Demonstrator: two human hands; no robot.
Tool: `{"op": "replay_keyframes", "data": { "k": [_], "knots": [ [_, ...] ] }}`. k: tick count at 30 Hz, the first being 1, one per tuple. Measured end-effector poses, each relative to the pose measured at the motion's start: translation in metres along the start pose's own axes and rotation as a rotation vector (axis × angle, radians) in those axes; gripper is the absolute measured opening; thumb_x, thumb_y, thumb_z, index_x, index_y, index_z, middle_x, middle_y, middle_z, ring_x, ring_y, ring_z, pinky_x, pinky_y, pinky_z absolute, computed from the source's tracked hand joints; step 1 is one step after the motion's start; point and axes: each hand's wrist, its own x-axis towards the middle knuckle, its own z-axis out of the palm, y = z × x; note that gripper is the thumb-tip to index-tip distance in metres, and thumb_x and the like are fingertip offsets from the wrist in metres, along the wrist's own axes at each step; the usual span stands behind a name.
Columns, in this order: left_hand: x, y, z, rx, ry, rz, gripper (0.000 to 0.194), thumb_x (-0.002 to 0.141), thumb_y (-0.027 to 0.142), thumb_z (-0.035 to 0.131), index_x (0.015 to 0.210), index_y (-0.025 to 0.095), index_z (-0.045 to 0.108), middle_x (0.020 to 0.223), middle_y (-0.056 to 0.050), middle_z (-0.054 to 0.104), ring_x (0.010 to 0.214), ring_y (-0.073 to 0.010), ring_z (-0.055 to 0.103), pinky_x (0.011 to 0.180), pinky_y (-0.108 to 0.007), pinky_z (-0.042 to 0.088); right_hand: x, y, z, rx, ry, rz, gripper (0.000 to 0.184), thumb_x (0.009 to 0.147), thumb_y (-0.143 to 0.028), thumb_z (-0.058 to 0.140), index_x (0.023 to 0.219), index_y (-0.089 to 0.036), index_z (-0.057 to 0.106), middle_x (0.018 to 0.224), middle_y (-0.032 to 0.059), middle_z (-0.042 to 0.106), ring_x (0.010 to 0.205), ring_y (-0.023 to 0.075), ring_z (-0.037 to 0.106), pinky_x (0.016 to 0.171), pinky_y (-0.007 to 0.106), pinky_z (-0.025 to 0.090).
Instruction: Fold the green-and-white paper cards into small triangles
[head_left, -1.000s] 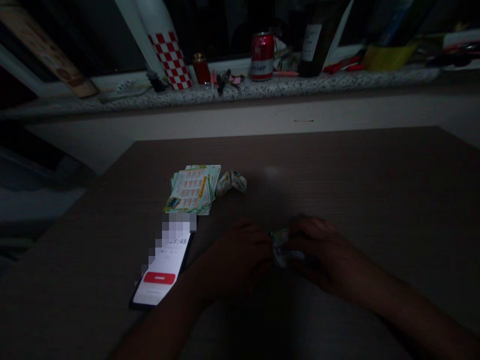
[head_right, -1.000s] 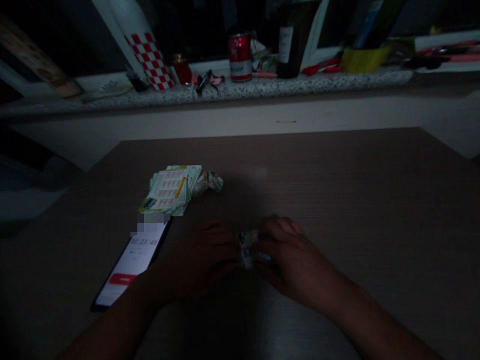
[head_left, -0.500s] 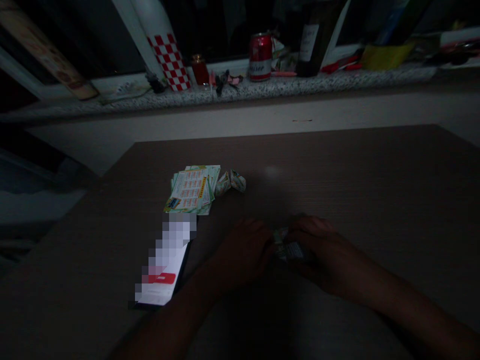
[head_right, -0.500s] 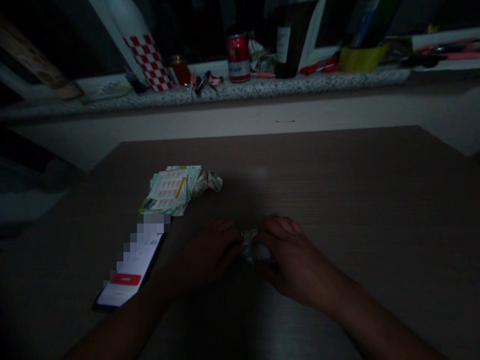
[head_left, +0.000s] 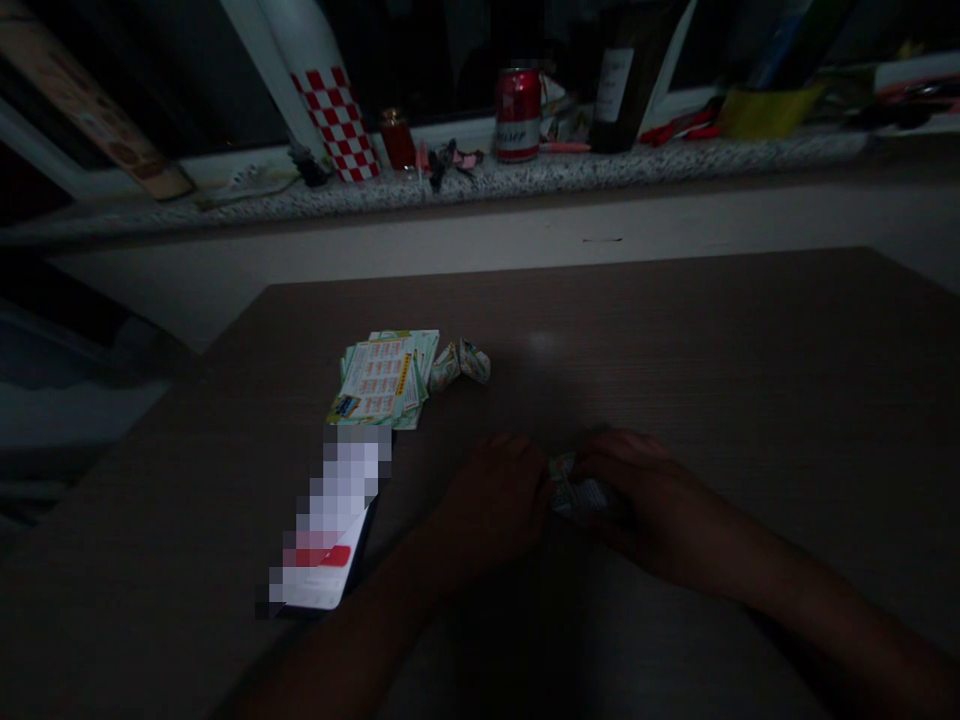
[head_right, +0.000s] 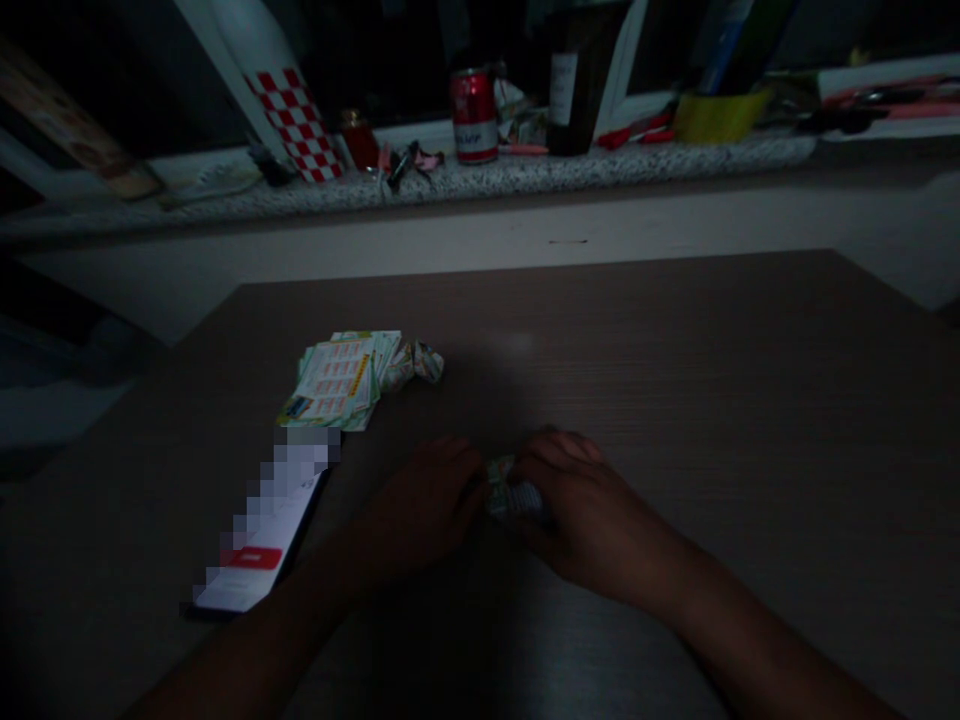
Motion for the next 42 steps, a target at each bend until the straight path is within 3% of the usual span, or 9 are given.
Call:
{"op": "replay_keyframes", "data": {
  "k": [4,21,42],
  "knots": [
    [-0.0002,0.0003,-0.0011,-0.007,0.0,-0.008,0.011,0.09,0.021,0.045,0.089,0.015,0.054,0.093,-0.007,0.058,0.087,-0.0217,0.052,0.079,-0.036,0.044,0.0008,-0.0002,0.0045,-0.041,0.032,0.035,0.011,0.082,-0.024,0.063,0.091,-0.02,0.059,0.097,0.0064,0.059,0.096,0.0239,0.053,0.085,0.04,0.041],
    [0.004,0.0024,0.0004,0.058,-0.024,-0.024,0.018,0.093,0.02,0.038,0.09,0.015,0.054,0.092,-0.008,0.06,0.082,-0.0213,0.055,0.072,-0.035,0.042,0.0012,0.0005,0.0076,-0.031,0.031,0.035,0.014,0.081,-0.016,0.062,0.093,-0.021,0.058,0.096,0.0051,0.058,0.095,0.0233,0.052,0.085,0.04,0.041],
    [0.0082,0.004,0.0014,0.06,-0.008,-0.081,0.015,0.09,0.023,0.045,0.087,0.014,0.056,0.09,-0.008,0.064,0.081,-0.0223,0.058,0.072,-0.036,0.044,0.0009,-0.003,0.0059,-0.067,0.019,0.047,0.031,0.077,-0.017,0.064,0.107,-0.023,0.061,0.102,0.0066,0.059,0.101,0.0255,0.053,0.089,0.042,0.041]
  ]
}}
